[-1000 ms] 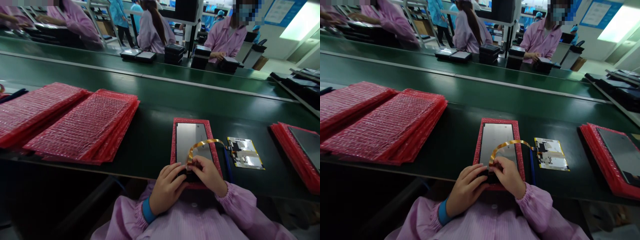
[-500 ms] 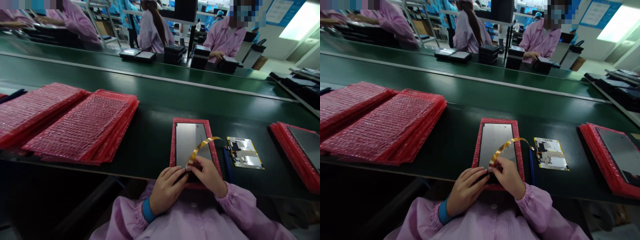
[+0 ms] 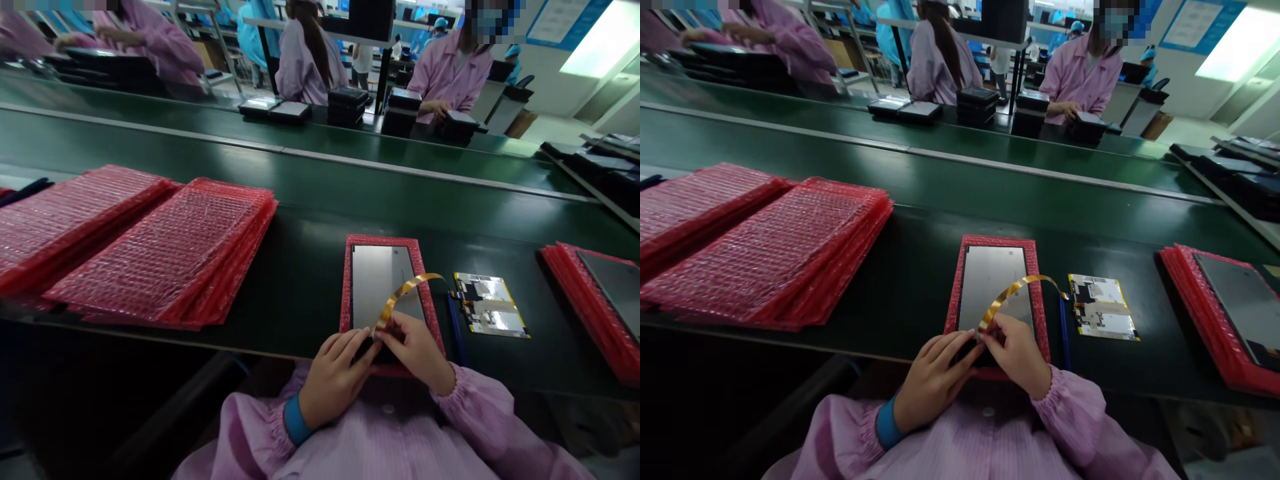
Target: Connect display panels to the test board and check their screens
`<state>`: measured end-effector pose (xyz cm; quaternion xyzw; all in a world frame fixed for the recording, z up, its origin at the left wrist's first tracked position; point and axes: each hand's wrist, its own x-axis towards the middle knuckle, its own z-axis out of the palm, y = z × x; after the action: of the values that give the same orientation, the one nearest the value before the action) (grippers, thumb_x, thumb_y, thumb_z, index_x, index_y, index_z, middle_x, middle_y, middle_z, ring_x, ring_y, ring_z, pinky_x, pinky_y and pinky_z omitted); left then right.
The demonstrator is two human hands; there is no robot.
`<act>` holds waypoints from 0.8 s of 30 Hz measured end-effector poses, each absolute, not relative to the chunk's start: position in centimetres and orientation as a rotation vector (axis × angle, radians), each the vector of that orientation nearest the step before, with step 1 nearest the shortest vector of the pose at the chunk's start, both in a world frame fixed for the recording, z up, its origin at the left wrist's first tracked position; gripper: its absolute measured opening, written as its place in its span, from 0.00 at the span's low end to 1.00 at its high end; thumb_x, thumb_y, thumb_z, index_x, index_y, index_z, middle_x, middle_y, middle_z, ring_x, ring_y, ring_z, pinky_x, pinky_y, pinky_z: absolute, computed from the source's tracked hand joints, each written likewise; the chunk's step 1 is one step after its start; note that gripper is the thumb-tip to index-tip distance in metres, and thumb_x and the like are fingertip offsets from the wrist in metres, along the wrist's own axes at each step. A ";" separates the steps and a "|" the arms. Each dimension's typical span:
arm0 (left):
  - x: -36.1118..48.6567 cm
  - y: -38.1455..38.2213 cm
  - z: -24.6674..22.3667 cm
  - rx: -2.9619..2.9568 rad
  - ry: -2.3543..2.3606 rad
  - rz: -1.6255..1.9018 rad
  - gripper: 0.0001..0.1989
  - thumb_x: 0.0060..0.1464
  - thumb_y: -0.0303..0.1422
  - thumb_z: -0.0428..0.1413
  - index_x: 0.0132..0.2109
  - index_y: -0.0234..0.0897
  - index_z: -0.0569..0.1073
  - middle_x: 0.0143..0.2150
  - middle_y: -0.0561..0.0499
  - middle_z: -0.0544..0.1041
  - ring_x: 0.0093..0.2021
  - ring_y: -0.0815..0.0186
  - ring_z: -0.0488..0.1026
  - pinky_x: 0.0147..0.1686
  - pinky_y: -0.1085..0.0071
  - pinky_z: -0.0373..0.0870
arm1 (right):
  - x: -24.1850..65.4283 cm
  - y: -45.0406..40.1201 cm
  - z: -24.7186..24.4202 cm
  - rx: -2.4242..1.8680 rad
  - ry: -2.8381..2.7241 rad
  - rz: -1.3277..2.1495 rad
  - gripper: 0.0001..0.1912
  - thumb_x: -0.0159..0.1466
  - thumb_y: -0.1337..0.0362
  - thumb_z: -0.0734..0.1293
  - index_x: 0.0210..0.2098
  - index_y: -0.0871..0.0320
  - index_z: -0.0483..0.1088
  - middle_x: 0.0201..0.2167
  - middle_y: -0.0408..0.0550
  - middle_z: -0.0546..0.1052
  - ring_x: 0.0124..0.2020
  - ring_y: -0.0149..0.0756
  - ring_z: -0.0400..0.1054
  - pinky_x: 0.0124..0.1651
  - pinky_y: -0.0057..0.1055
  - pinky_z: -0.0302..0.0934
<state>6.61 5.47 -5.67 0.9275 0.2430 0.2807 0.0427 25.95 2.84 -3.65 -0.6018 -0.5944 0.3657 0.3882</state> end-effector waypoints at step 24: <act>5.9 5.3 -4.5 2.140 0.933 0.769 0.27 0.57 0.39 0.58 0.61 0.37 0.63 0.63 0.41 0.68 0.63 0.55 0.64 0.62 0.54 0.62 | 27.9 0.7 -3.1 -1.653 -1.480 0.441 0.11 0.67 0.61 0.61 0.46 0.57 0.70 0.42 0.54 0.74 0.37 0.44 0.70 0.42 0.43 0.69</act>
<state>5.89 5.33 -4.53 0.8203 0.3577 0.2946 0.3353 27.87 0.71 -3.14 -0.6613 -0.5921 0.1765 0.4255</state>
